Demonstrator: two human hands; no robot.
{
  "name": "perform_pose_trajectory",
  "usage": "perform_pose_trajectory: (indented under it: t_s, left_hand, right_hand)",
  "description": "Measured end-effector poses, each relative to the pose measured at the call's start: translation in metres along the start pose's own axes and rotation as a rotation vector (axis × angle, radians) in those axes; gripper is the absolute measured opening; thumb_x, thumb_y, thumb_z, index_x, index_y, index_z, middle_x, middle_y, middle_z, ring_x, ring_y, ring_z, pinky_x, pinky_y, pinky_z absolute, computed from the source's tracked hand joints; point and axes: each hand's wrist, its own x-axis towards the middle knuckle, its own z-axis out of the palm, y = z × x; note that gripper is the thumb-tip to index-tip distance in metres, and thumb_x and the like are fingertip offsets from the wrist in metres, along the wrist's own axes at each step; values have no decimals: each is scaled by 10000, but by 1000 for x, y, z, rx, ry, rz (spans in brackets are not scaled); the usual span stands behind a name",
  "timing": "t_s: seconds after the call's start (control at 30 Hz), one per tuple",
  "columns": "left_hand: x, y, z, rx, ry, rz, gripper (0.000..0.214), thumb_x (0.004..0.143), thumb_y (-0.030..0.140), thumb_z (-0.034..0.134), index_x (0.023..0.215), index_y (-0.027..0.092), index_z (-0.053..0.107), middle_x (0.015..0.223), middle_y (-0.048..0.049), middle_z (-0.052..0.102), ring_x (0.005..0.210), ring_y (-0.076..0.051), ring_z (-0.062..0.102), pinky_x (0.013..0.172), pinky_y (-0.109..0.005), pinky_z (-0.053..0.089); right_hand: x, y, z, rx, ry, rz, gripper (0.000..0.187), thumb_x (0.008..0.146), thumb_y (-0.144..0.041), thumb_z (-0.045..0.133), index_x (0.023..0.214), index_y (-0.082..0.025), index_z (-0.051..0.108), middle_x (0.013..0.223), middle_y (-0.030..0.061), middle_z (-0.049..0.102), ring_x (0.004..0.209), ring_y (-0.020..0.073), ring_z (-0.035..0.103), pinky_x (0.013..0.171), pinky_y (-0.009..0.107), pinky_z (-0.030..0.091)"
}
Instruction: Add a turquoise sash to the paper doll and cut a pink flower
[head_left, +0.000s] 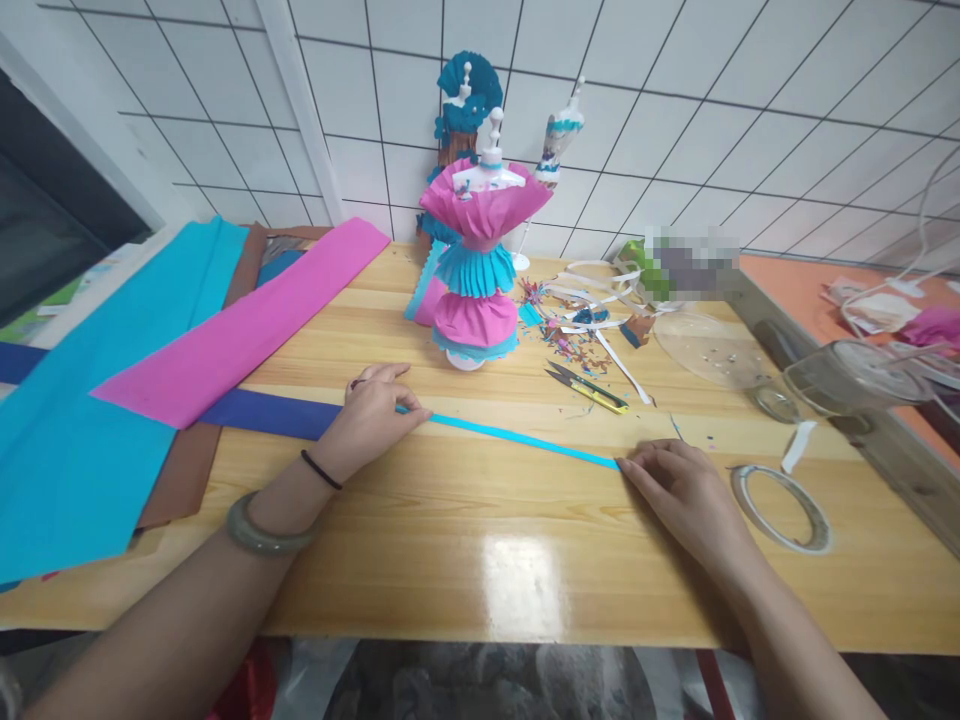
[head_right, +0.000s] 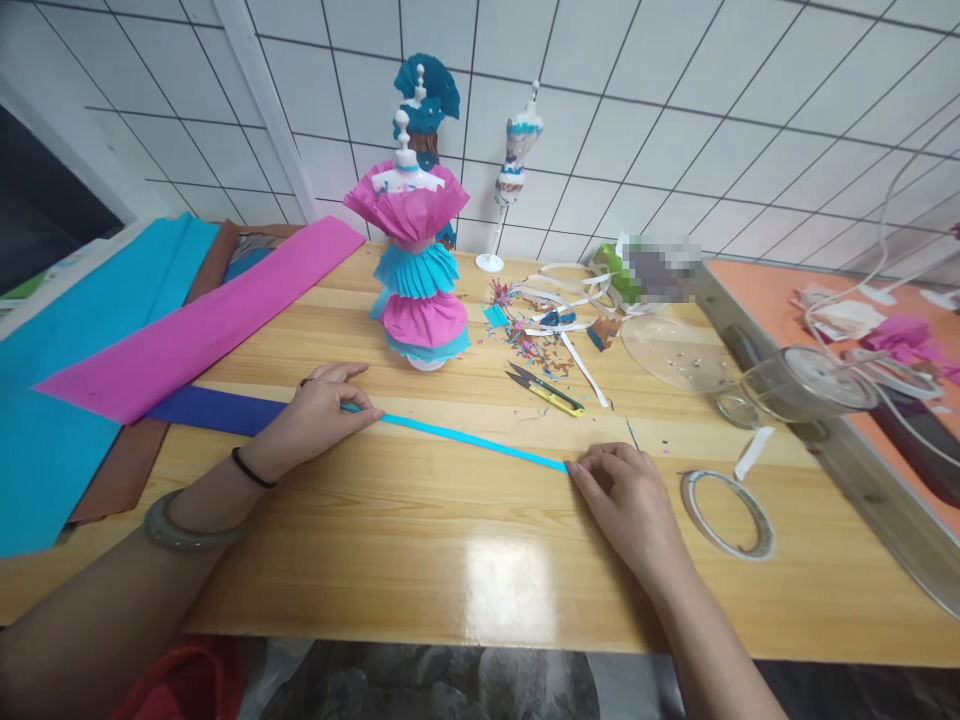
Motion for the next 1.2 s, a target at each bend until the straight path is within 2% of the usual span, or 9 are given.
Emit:
perform_pose_trajectory:
  t_s: [0.1, 0.3, 0.5, 0.6, 0.7, 0.83, 1.03, 1.2]
  left_hand:
    - [0, -2, 1, 8, -5, 1, 203, 708, 394, 598, 639, 223, 683, 1293, -57, 508, 1218, -277, 399, 998, -479, 296]
    - [1, -7, 3, 31, 3, -16, 220, 697, 417, 605, 664, 213, 682, 1325, -85, 475, 1249, -290, 364, 1003, -481, 292]
    - [0, -8, 4, 33, 16, -17, 217, 706, 419, 592, 704, 217, 672, 1326, -80, 473, 1261, -292, 350, 1008, -488, 293]
    - [0, -7, 4, 31, 10, -34, 210, 731, 381, 559, 727, 206, 676, 1333, -96, 465, 1266, -292, 348, 1009, -481, 296]
    - [-1, -6, 3, 21, 6, -31, 218, 743, 376, 545, 718, 204, 675, 1339, -99, 459, 1272, -299, 340, 1005, -495, 295]
    - [-1, -6, 4, 12, -5, -24, 203, 731, 374, 565, 698, 204, 670, 1346, -92, 452, 1279, -302, 331, 1013, -499, 283]
    - [-1, -7, 4, 5, -41, -22, 214, 729, 388, 566, 683, 206, 668, 1366, -96, 429, 1305, -301, 296, 1032, -490, 255]
    - [0, -12, 4, -8, -53, -15, 223, 721, 407, 575, 669, 209, 664, 1369, -84, 428, 1303, -280, 304, 1031, -487, 267]
  right_hand:
    - [0, 2, -1, -8, -32, 26, 268, 817, -421, 520, 683, -207, 612, 833, 75, 629, 809, 240, 583, 740, 382, 446]
    - [1, -2, -4, -71, -40, 56, 257, 818, -418, 514, 828, -192, 637, 864, 90, 646, 804, 249, 598, 737, 390, 462]
    - [-1, -15, -7, -156, -100, 34, 263, 863, -381, 446, 733, -202, 589, 792, 86, 645, 742, 250, 610, 655, 372, 474]
    - [-1, -21, -9, -169, -71, 15, 286, 875, -383, 416, 769, -197, 606, 804, 96, 665, 720, 250, 628, 638, 366, 476]
    - [0, -23, -13, -189, -88, 55, 311, 877, -409, 406, 790, -207, 626, 765, 85, 694, 661, 249, 643, 584, 348, 467]
    - [5, -18, -15, -197, -122, 91, 328, 855, -457, 421, 771, -216, 628, 747, 80, 709, 653, 253, 655, 550, 327, 457]
    - [8, -3, -14, -198, -100, 148, 322, 828, -474, 433, 766, -219, 621, 737, 81, 707, 656, 263, 660, 556, 338, 471]
    - [9, 0, -14, -154, -82, 165, 325, 805, -494, 447, 761, -224, 623, 729, 78, 714, 630, 265, 663, 527, 339, 468]
